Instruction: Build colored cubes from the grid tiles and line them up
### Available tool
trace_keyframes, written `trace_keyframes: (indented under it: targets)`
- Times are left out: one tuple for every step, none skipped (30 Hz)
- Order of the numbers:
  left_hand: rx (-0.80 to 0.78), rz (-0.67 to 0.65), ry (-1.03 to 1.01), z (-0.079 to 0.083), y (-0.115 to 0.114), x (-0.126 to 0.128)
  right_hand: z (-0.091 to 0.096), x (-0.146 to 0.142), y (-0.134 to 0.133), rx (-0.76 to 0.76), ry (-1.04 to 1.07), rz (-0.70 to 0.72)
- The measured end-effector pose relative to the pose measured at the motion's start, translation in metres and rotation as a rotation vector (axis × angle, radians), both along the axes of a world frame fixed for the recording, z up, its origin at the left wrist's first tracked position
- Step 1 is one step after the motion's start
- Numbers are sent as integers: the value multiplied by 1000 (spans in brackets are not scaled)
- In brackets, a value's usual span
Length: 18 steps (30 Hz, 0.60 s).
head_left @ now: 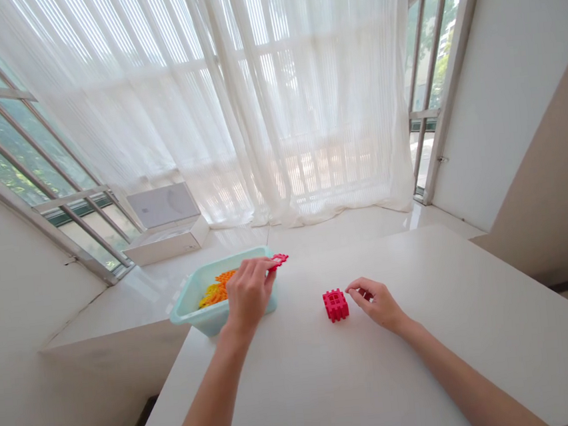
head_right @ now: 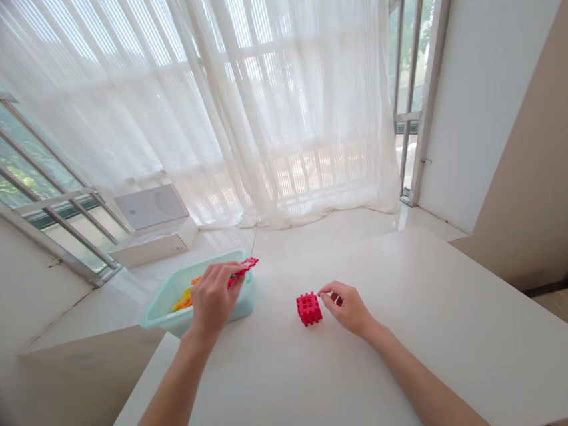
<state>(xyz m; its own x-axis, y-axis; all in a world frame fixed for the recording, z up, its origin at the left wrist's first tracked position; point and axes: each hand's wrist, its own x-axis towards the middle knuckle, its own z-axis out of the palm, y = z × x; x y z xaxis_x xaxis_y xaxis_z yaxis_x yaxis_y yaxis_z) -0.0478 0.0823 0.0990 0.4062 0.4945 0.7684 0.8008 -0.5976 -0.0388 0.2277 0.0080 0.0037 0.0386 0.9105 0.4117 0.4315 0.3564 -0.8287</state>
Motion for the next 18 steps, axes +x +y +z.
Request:
trace_keyframes:
  targets:
    - [12,-104,-19,-9,-9,10,1,0,-1,-7,1,8]
    - [3,-202,-19,-20,-18,20,1,-1,-2,-18,7,28]
    - [-21,-293,8,-30,-25,29,2,-1,-3,-36,20,59]
    - [-44,-359,22,-41,-32,38,3,-2,-4,-58,39,96]
    - [-61,-403,20,-51,-37,46,3,-3,-5,-85,65,139]
    - [-73,-430,1,-61,-41,52,4,-4,-7,-113,94,181]
    - [-81,-441,-35,-69,-44,57,4,-5,-8,-139,119,218]
    - [-90,-444,-80,-76,-46,60,5,-7,-9,-161,134,244]
    - [-99,-442,-127,-82,-48,62,5,-7,-10,-180,143,260]
    - [-112,-440,-169,-86,-49,64,5,-8,-10,-196,146,268]
    - [-126,-440,-203,-88,-50,64,5,-9,-11,-210,148,268]
    - [-139,-442,-228,-89,-51,65,5,-9,-11,-223,152,261]
    - [-150,-445,-246,-89,-52,65,4,-9,-12,-236,161,253]
    - [-157,-450,-259,-88,-53,65,4,-9,-12,-246,176,245]
    - [-161,-457,-267,-87,-54,66,4,-9,-12,-255,195,242]
    - [-163,-463,-270,-87,-55,66,5,-9,-13,-261,214,242]
    - [-162,-469,-271,-86,-56,66,5,-8,-13,-266,232,245]
    - [-162,-474,-270,-85,-57,66,6,-8,-13,-270,246,251]
